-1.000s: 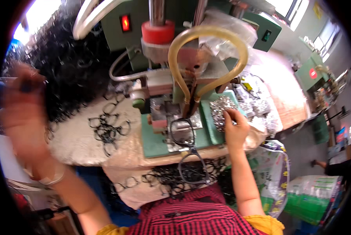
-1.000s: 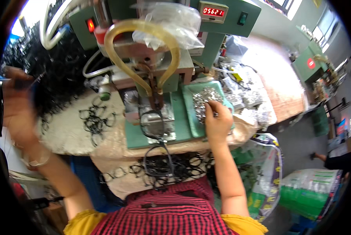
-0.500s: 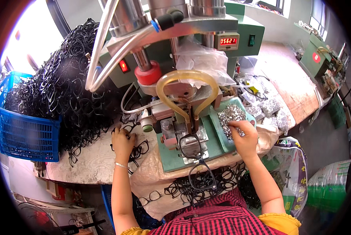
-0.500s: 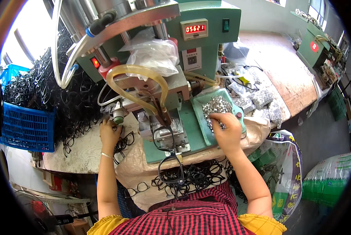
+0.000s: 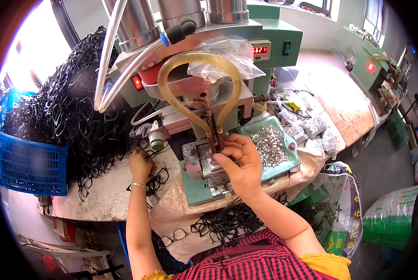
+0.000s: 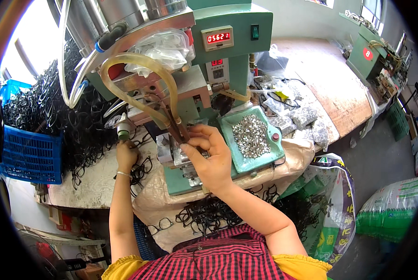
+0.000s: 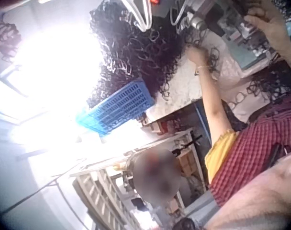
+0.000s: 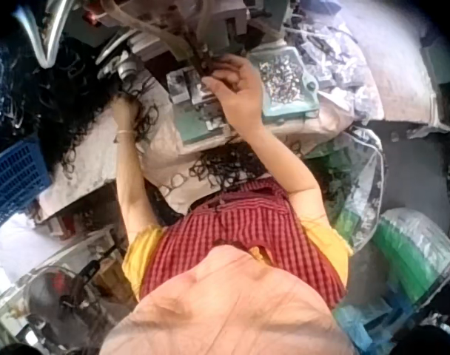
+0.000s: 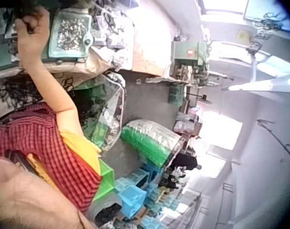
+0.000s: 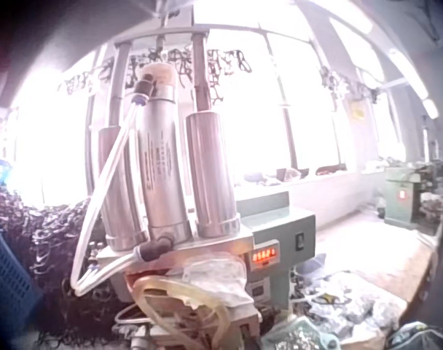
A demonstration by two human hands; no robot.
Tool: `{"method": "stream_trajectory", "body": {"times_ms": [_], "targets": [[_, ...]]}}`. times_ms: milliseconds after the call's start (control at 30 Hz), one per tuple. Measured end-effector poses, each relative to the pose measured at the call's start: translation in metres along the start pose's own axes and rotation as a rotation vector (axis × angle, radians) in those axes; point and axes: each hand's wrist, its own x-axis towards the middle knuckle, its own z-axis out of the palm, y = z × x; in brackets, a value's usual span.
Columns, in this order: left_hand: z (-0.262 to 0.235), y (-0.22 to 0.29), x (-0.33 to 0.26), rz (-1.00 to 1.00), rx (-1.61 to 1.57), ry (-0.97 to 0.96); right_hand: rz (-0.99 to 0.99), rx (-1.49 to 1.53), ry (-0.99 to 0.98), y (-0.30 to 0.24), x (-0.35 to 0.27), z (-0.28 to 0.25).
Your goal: The person repeatedly picks up black eyeglass frames from a pile, places them into a green machine, and presses a lever to attach small metal components. The person then removes the finished glasses and places them on the table, continuing the cycle with additional frames.
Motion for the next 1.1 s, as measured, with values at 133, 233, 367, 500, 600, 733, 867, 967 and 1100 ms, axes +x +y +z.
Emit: {"method": "stream_trajectory", "body": {"times_ms": [133,233,367,500,600,733,867,967,1100], "targets": [[-0.065,0.036,-0.009,-0.095,-0.627,0.153,-0.028,-0.032,-0.001,0.003,-0.001,0.000],[-0.155,0.101,-0.034,-0.104,-1.275,0.150,-0.028,-0.022,0.029,0.006,-0.002,-0.003],[-0.231,0.183,-0.043,0.410,-1.380,0.056,0.002,0.037,0.029,0.005,-0.002,0.000],[-0.228,0.234,-0.012,0.267,-0.989,0.199,0.085,0.159,0.047,0.004,-0.003,0.002],[-0.230,0.229,-0.010,0.249,-0.982,0.216,0.057,0.120,-0.010,-0.001,0.001,0.003],[-0.221,0.239,-0.030,0.644,-0.730,0.290,-0.051,-0.339,-0.055,-0.036,-0.008,-0.004],[-0.195,0.258,-0.070,1.103,-0.536,0.165,-0.253,-0.986,-0.105,-0.021,0.016,-0.068],[-0.178,0.265,-0.074,1.181,-0.415,0.142,-0.264,-1.600,0.089,0.010,0.022,-0.125],[-0.174,0.275,-0.083,1.150,-0.356,0.106,-0.326,-1.425,0.144,0.026,0.023,-0.151]]}}
